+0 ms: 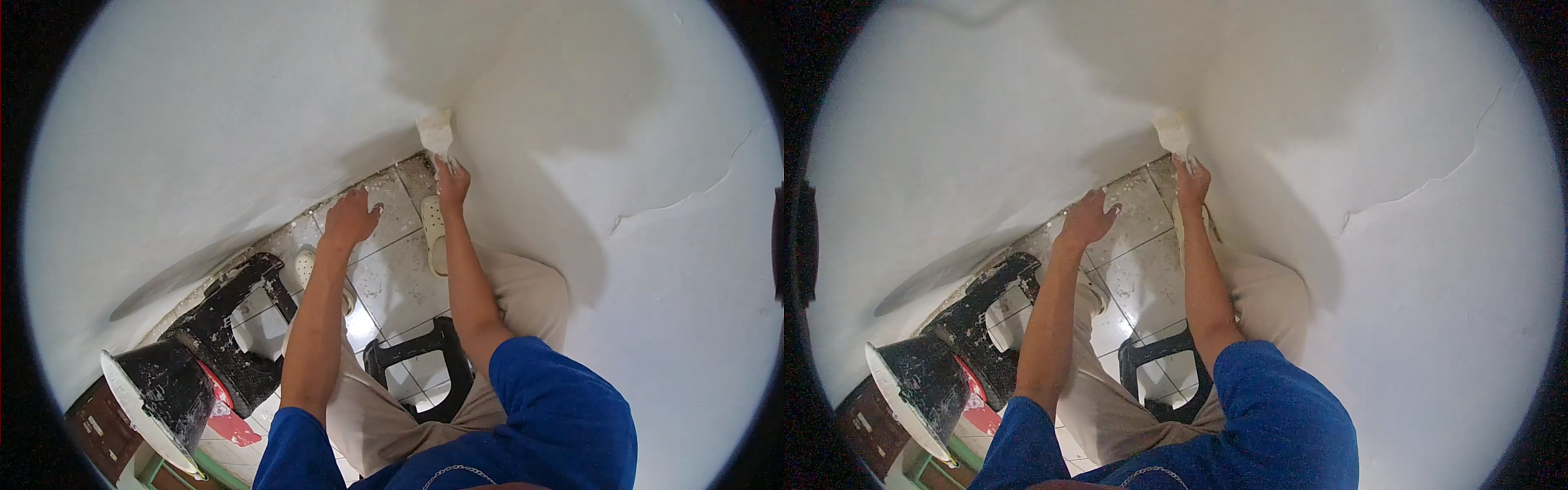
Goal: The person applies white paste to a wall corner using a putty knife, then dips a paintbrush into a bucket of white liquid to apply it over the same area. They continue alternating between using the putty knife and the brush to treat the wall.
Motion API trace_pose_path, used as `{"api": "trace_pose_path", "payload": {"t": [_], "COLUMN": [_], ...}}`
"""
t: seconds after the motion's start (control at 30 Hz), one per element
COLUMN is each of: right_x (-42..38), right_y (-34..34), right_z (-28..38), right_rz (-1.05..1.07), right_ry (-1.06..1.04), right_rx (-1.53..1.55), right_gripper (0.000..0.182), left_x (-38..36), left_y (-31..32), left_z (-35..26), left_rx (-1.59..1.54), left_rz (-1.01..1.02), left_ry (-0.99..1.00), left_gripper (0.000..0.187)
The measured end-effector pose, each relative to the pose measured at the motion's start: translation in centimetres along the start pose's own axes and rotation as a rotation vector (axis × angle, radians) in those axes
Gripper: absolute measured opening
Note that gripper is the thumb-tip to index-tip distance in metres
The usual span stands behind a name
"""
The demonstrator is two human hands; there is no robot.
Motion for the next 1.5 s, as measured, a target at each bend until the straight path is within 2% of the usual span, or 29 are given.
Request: {"api": "trace_pose_path", "payload": {"t": [0.03, 0.1, 0.13, 0.17, 0.23, 0.33, 0.43, 0.57, 0.63, 0.73, 0.8, 0.87, 0.93, 1.0, 1.03, 1.07, 1.17, 1.23, 1.33, 1.4, 1.5], "right_x": [0.8, 1.7, 1.4, 1.1, -0.2, -0.2, -4.8, -7.5, -10.2, -13.5, -15.6, -17.2, -19.8, -22.1, -24.2, -26.3, -31.1, -32.7, -33.5, -33.9, -34.5], "right_y": [0.1, -1.2, -1.7, -1.6, -0.9, 1.1, -0.7, -1.9, -2.5, -3.9, -5.5, -6.7, -8.4, -10.4, -11.0, -11.5, -9.6, -8.9, -6.9, -5.8, -4.2], "right_z": [-3.0, -10.2, -11.2, -11.1, -6.5, -0.5, 11.7, 20.2, 24.9, 30.0, 30.8, 29.6, 27.2, 22.7, 21.5, 20.4, 17.9, 16.7, 18.0, 19.2, 19.7], "right_rz": [-0.026, 0.003, 0.018, 0.016, 0.014, 0.12, 0.069, -0.054, -0.075, 0.122, 0.124, 0.373, 0.385, 0.325, 0.225, 0.127, 0.477, 0.45, 0.512, 0.549, 0.616], "right_ry": [-0.021, 0.216, 0.336, 0.281, 0.162, 0.122, 0.16, 0.108, 0.119, -0.005, 0.097, 0.042, 0.06, 0.143, 0.183, 0.224, 0.244, 0.263, 0.186, 0.174, 0.265], "right_rx": [-0.132, -0.504, -0.692, -0.651, -0.569, -0.375, 0.014, 0.305, 0.387, 0.427, 0.375, 0.399, 0.327, 0.218, 0.233, 0.245, 0.372, 0.31, 0.219, 0.223, 0.308], "right_gripper": [0.036, 0.028, 0.027, 0.028, 0.031, 0.033, 0.023, 0.018, 0.019, 0.019, 0.018, 0.016, 0.017, 0.017, 0.019, 0.022, 0.033, 0.035, 0.036, 0.036, 0.034], "left_x": [-0.1, -0.2, -0.1, 0.1, 0.6, 0.4, 0.1, -0.8, -3.4, -9.4, -13.1, -16.9, -21.4, -26.8, -29.4, -31.4, -39.5, -45.0, -49.7, -52.1, -56.6], "left_y": [0.0, 0.1, 0.4, 0.5, 0.5, -0.2, -0.8, -0.7, -2.0, -4.9, -4.6, -5.2, -5.3, -5.1, -5.1, -4.8, -4.5, -4.0, 1.2, 6.0, 9.8], "left_z": [-0.2, 0.0, 0.2, 0.3, 0.9, 1.2, 1.8, 2.1, 0.2, -4.1, -5.5, -6.4, -6.9, -6.6, -6.2, -5.7, -3.7, -1.7, 5.8, 11.6, 15.8], "left_rx": [-0.003, 0.007, 0.02, 0.034, 0.018, -0.01, -0.021, -0.019, -0.119, -0.164, -0.198, -0.247, -0.324, -0.38, -0.396, -0.421, -0.559, -0.739, -0.825, -1.389, -1.58], "left_rz": [0.015, 0.002, -0.024, -0.052, -0.072, -0.065, -0.092, -0.235, -0.227, -0.288, -0.299, -0.36, -0.448, -0.683, -0.798, -0.791, -0.79, -0.813, -1.002, -1.132, -1.415], "left_ry": [-0.006, -0.004, 0.008, 0.022, 0.031, 0.011, 0.016, 0.085, 0.165, 0.297, 0.364, 0.396, 0.389, 0.459, 0.495, 0.455, 0.324, 0.235, 0.032, -0.142, -0.28], "left_gripper": [0.052, 0.051, 0.05, 0.05, 0.048, 0.046, 0.044, 0.031, 0.023, 0.016, 0.022, 0.027, 0.028, 0.026, 0.025, 0.024, 0.023, 0.026, 0.025, 0.023, 0.019]}}
Point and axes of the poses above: each hand's wrist, its own x-axis towards the middle knuckle, its own y-axis out of the palm, z = x × y, the point moved 8 cm from there along x, towards the middle knuckle, and after that the axes turned 6 degrees about z, right-handed, at the moved point
